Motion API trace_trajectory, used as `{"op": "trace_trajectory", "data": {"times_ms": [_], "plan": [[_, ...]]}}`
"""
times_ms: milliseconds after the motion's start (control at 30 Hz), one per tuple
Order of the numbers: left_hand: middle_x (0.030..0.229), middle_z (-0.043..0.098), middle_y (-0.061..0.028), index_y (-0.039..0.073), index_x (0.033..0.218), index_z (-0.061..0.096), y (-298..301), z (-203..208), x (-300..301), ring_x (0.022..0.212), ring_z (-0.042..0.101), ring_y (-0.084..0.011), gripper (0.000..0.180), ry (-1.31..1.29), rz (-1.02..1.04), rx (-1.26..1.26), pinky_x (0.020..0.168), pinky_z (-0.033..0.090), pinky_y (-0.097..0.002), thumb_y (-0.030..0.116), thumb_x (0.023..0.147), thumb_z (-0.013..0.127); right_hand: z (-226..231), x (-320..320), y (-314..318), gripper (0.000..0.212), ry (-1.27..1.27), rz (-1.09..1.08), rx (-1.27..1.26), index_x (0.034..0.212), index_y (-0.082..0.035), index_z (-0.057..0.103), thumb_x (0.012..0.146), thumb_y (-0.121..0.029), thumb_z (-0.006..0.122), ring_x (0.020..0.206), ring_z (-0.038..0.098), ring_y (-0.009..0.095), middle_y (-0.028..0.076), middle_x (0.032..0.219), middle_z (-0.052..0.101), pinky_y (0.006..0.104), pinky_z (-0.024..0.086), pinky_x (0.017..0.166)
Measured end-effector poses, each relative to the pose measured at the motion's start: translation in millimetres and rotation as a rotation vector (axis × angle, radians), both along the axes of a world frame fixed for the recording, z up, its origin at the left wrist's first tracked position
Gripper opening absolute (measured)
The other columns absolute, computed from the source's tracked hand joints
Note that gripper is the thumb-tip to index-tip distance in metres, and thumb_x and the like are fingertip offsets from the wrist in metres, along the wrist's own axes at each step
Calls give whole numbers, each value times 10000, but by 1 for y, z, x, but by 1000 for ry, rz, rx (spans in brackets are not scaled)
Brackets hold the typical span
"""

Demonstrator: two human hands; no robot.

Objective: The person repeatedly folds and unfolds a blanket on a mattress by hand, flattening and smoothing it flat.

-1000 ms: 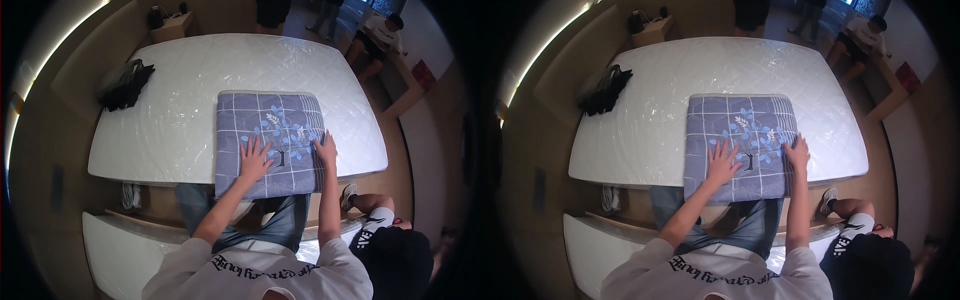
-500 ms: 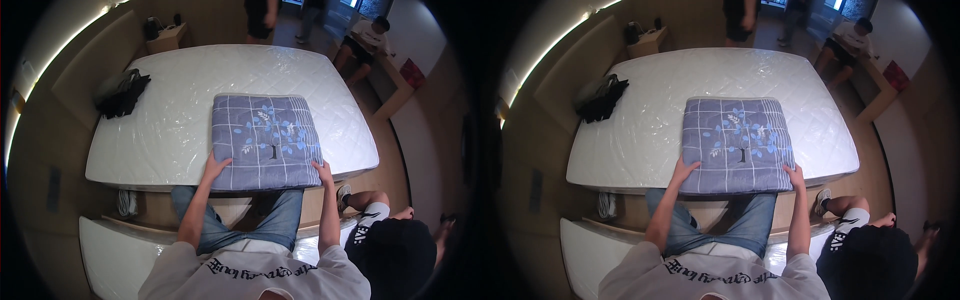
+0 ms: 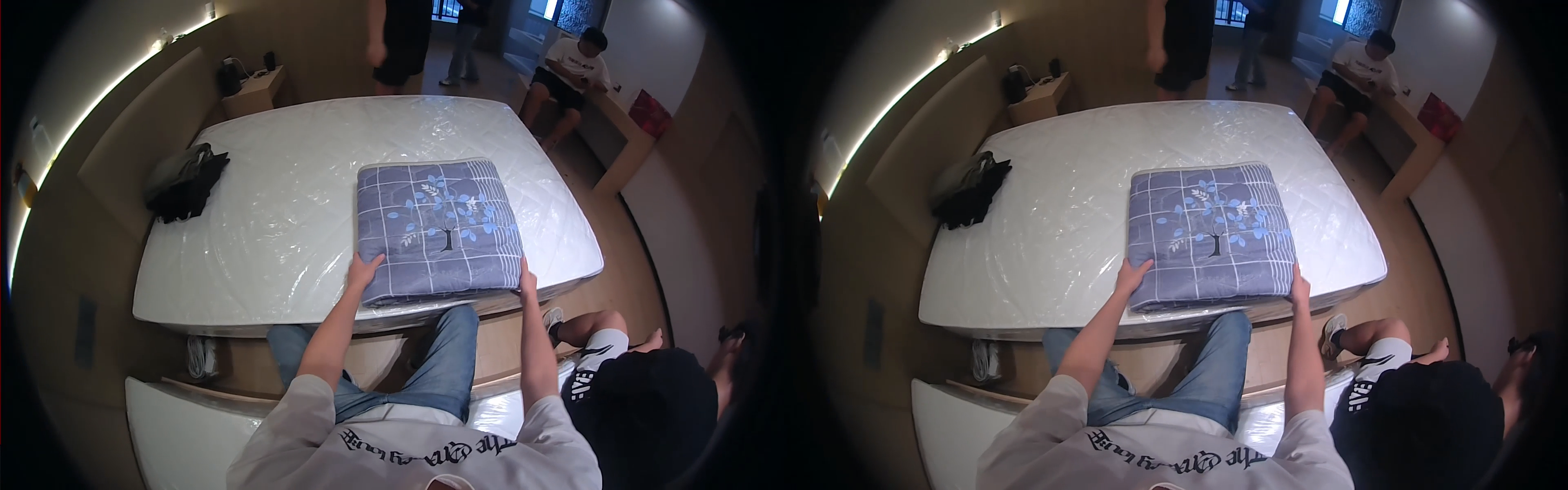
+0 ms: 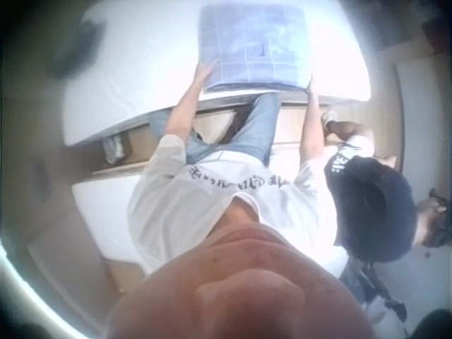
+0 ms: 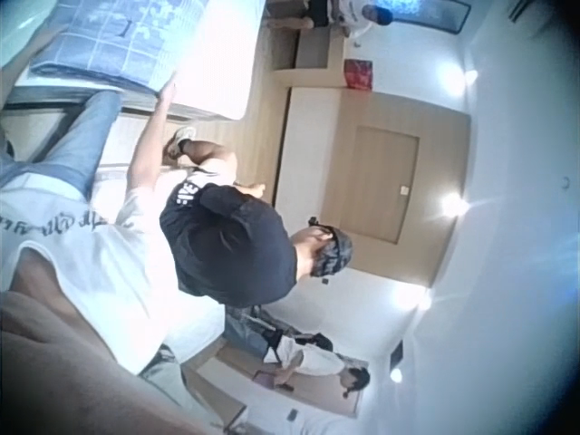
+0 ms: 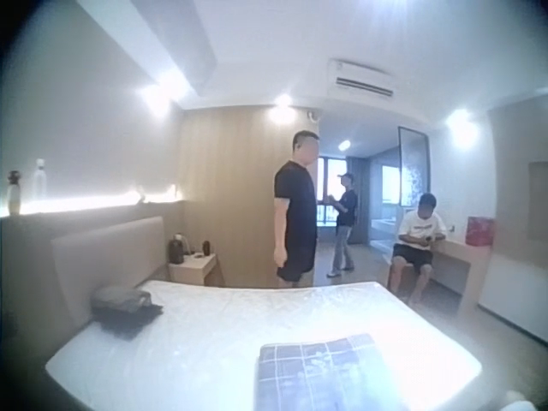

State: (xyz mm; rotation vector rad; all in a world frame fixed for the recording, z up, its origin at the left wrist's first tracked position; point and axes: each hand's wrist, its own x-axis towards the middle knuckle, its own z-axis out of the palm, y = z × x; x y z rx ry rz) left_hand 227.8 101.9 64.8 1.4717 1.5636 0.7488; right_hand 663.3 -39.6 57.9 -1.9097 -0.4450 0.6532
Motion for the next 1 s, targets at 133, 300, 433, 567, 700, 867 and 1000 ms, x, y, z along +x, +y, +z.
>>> {"op": "trace_trajectory", "data": {"times_ms": [133, 300, 433, 567, 700, 867, 1000], "plan": [[1304, 341, -235, 6, 1271, 338, -48, 21, 8, 1192, 352, -374, 725, 90, 209, 379, 974, 298, -440, 407, 732, 612, 32, -53, -33, 384, 263, -129, 371, 891, -87, 563, 824, -464, 538, 605, 483, 86, -14, 677, 503, 257, 412, 495], [1390, 215, -170, 152, 1366, 230, -125, 33, 25, 1287, 196, -333, 762, 555, -425, 677, 1008, 143, -555, 435, 746, 569, 8, -57, -61, 749, 653, -130, 448, 1294, -144, 300, 745, -575, 571, 1017, 451, 217, 94, 1189, 421, 434, 402, 834], [1397, 203, -162, 160, 1366, 233, -128, 34, 12, 1292, 193, -320, 763, 581, -436, 706, 1002, 141, -567, 430, 743, 582, 8, -87, -46, 869, 833, 97, 468, 1280, -98, 324, 667, -654, 588, 1076, 416, 285, 103, 1205, 412, 460, 405, 841], [1403, 195, -157, 157, 1368, 224, -135, 33, -14, 1299, 185, -309, 809, 655, -488, 672, 1001, 153, -565, 407, 713, 629, 30, -130, -41, 811, 710, -33, 391, 1349, -172, 190, 729, -420, 650, 1192, 335, 322, 136, 1322, 304, 533, 364, 863], [1393, 208, -160, 147, 1366, 213, -136, 32, -39, 1290, 206, -305, 855, 339, -468, 584, 1012, 159, -540, 408, 686, 661, 74, -181, -27, 711, 444, -164, 781, 1326, -163, 236, 744, -145, 644, 1056, 470, 322, 129, 1217, 429, 499, 432, 785], [1329, 309, -180, 80, 1351, 186, -132, 67, -60, 1247, 277, -332, 1016, 139, -222, 544, 1006, 211, -499, 390, 574, 762, 189, -289, 15, 598, 71, 1, 923, 1251, -33, 325, 740, -29, 637, 1005, 498, 219, 136, 1119, 485, 323, 438, 798], [1195, 447, -234, 15, 1332, 193, -134, 89, -95, 1100, 446, -384, 1021, -152, 35, 635, 926, 359, -409, 251, 547, 802, 254, -420, 14, 561, -162, 347, 917, 1185, 7, 400, 704, -54, 682, 994, 492, 190, 112, 1106, 495, 300, 416, 818]]}}
